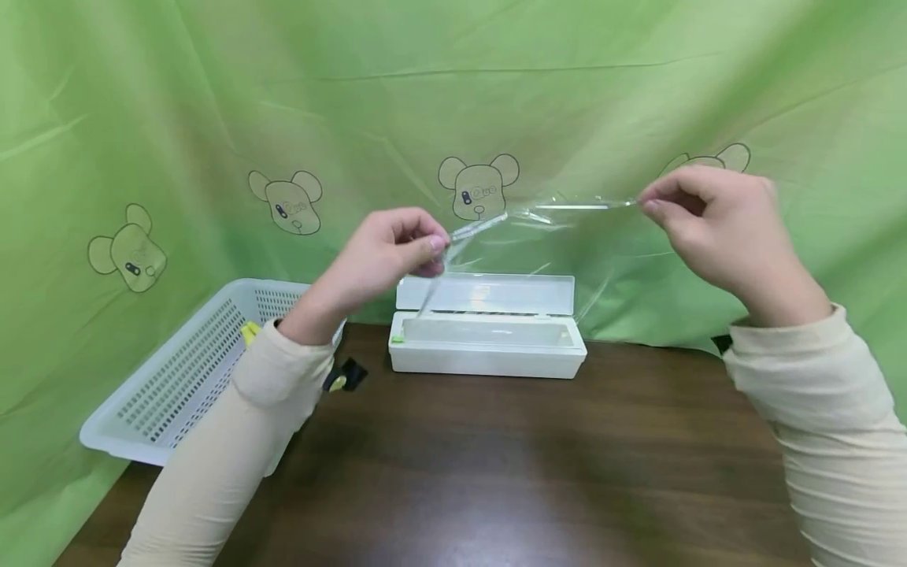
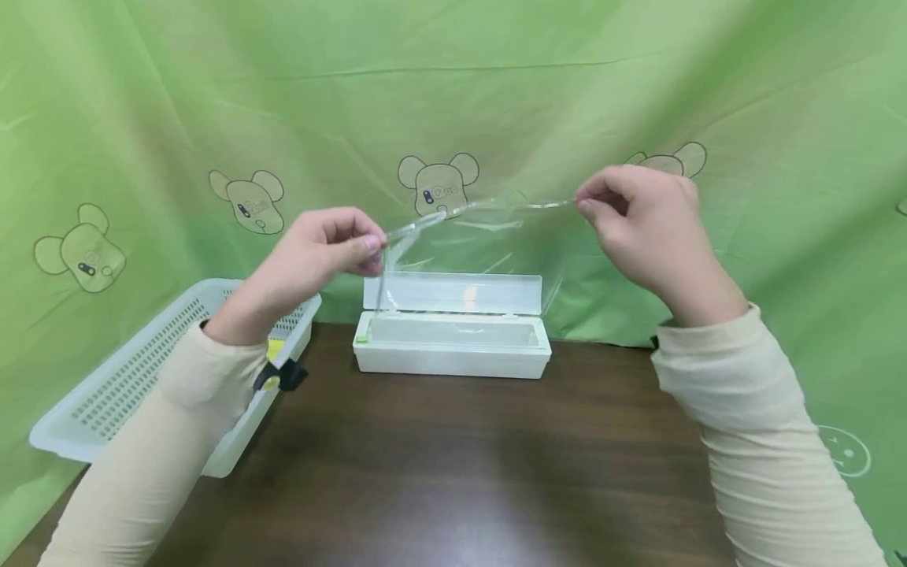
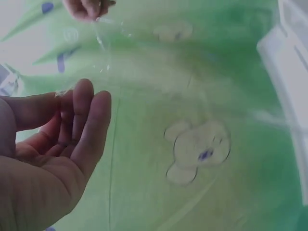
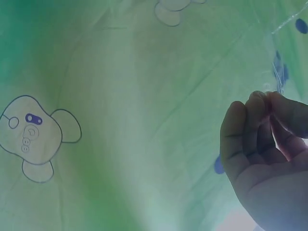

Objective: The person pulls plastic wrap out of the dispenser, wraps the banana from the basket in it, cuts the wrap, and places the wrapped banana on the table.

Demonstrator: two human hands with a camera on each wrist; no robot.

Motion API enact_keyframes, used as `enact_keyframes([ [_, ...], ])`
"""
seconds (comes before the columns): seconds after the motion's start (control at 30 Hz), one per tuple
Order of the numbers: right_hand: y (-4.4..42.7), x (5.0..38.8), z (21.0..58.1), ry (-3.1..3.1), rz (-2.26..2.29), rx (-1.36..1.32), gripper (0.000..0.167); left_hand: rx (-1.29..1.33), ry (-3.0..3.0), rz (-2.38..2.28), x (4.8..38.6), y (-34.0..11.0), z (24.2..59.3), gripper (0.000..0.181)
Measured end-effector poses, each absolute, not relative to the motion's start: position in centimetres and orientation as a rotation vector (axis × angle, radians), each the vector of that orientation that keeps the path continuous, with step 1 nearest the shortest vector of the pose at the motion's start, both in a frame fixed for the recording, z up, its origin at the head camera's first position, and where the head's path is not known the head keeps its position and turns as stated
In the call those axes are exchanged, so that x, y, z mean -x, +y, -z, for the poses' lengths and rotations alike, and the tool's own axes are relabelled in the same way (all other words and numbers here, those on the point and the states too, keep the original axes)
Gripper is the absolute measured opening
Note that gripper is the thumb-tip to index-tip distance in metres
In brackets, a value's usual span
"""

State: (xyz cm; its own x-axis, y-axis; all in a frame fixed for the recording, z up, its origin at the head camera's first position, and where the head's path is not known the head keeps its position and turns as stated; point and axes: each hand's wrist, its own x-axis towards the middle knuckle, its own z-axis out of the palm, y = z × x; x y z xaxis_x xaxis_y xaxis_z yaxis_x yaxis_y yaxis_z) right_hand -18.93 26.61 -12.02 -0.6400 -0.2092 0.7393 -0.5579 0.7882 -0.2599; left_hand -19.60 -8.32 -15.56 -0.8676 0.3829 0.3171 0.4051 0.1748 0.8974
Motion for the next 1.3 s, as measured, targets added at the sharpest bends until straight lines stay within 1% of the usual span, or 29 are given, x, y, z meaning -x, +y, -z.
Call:
enact_keyframes([
  [0.17, 27.6, 15.7, 13.6, -2.167, -0.562, -0.666, 0.009, 0.950, -2.366, 1.845, 16.8, -8.2, 18.3, 0.009],
  [0.3, 28.6, 13.1, 15.2, -2.098, -0.507, -0.749, 0.007, 1.031, -2.341, 1.813, 14.5, -8.5, 20.6, 0.008],
  [0.4, 29.2, 11.6, 16.8, -2.038, -0.518, -0.828, 0.009, 1.100, -2.305, 1.747, 13.1, -8.9, 22.4, 0.010],
  [0.53, 29.9, 10.0, 19.1, -1.974, -0.609, -0.951, 0.023, 1.241, -2.229, 1.574, 11.4, -9.6, 24.8, 0.013],
  [0.63, 30.5, 9.1, 20.8, -1.937, -0.675, -1.054, 0.030, 1.314, -2.216, 1.460, 10.3, -10.2, 26.4, 0.014],
  [0.67, 30.5, 8.8, 21.4, -1.915, -0.702, -1.092, 0.029, 1.329, -2.223, 1.435, 9.9, -10.5, 26.8, 0.015],
  [0.8, 30.3, 8.1, 23.4, -1.814, -0.748, -1.276, 0.028, 1.392, -2.221, 1.343, 9.0, -11.3, 28.4, 0.016],
  [0.87, 30.0, 7.4, 24.1, -1.788, -0.749, -1.325, 0.027, 1.419, -2.214, 1.307, 8.7, -11.5, 29.0, 0.016],
  [0.93, 29.7, 6.6, 24.5, -1.822, -0.713, -1.329, 0.029, 1.439, -2.210, 1.286, 8.4, -11.8, 29.6, 0.017],
  [1.07, 29.3, 4.8, 25.0, -1.972, -0.625, -1.226, 0.032, 1.461, -2.213, 1.251, 7.9, -12.1, 30.8, 0.018],
  [1.13, 29.2, 4.3, 25.3, -2.011, -0.609, -1.221, 0.032, 1.462, -2.211, 1.212, 7.7, -12.2, 31.3, 0.019],
  [1.3, 29.4, 4.3, 26.8, -1.965, -0.625, -1.335, 0.029, 1.432, -2.246, 1.112, 6.9, -12.4, 31.8, 0.016],
])
